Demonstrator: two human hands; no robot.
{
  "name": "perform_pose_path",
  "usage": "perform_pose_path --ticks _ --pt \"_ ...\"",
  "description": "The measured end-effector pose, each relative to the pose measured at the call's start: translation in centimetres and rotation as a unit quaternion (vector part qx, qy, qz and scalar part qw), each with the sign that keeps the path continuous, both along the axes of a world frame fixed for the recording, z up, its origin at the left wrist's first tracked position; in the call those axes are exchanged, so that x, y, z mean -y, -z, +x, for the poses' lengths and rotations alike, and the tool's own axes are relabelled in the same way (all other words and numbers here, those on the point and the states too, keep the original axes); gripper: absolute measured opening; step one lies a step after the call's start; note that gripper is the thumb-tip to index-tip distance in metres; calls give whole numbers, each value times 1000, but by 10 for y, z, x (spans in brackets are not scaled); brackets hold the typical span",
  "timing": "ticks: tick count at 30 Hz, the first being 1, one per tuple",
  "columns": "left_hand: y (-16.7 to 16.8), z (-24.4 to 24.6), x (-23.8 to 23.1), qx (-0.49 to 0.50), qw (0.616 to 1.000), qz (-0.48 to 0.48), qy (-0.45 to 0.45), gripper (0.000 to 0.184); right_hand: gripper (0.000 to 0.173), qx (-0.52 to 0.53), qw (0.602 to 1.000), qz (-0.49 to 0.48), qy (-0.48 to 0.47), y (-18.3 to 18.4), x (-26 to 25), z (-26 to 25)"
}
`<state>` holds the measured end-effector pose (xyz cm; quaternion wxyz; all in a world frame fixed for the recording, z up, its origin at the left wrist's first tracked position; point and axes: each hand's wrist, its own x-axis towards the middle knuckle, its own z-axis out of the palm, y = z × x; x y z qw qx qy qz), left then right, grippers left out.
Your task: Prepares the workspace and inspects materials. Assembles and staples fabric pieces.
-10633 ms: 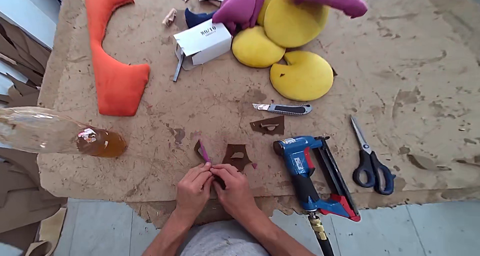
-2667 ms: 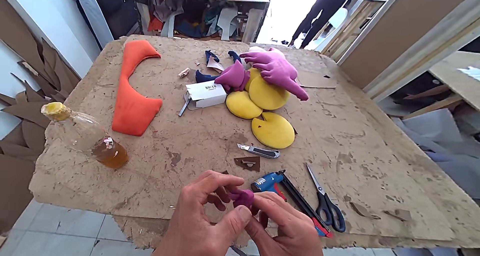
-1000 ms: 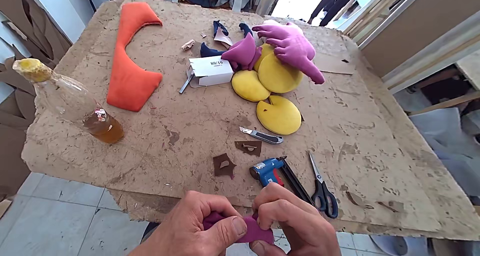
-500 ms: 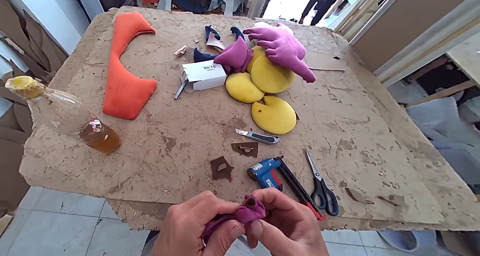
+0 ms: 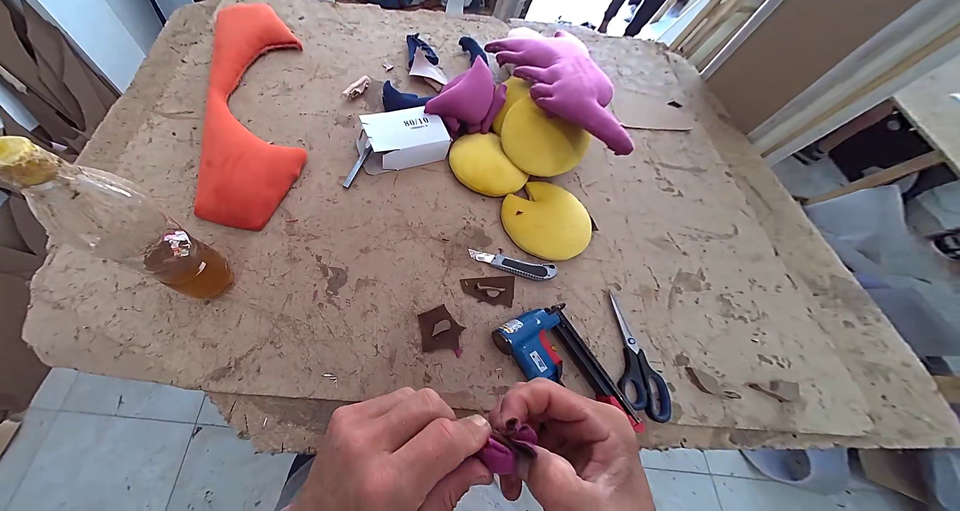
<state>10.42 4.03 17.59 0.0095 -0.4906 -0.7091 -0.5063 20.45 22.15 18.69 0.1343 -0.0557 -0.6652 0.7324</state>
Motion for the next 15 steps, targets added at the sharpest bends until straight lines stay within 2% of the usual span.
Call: perform_pose_path --ticks 5,7,8,9,10,11,12,13,15 --pt "6 -8 0 -53 996 -58 -32 26 10 45 998 -36 14 3 2 -5" --pt "14 -14 0 -8 999 -40 -35 24 13 44 998 -50 9 4 2 -6" --pt "17 -16 0 49 998 -15 -22 23 20 38 999 -23 3 6 -3 -5" --pt "20 -17 1 119 993 9 0 24 28 43 998 46 17 8 -11 -1" --pt "22 -18 3 181 983 23 22 25 31 62 984 154 59 13 -20 3" --pt "23 -18 5 232 971 25 47 27 34 94 947 284 116 25 -32 8" --pt "22 -18 7 271 960 22 72 26 40 140 883 416 166 43 -46 12" --pt "22 -18 7 304 948 27 93 27 48 184 821 504 196 64 -60 16" --pt "24 -17 7 344 929 52 123 27 67 261 759 563 198 108 -84 28"
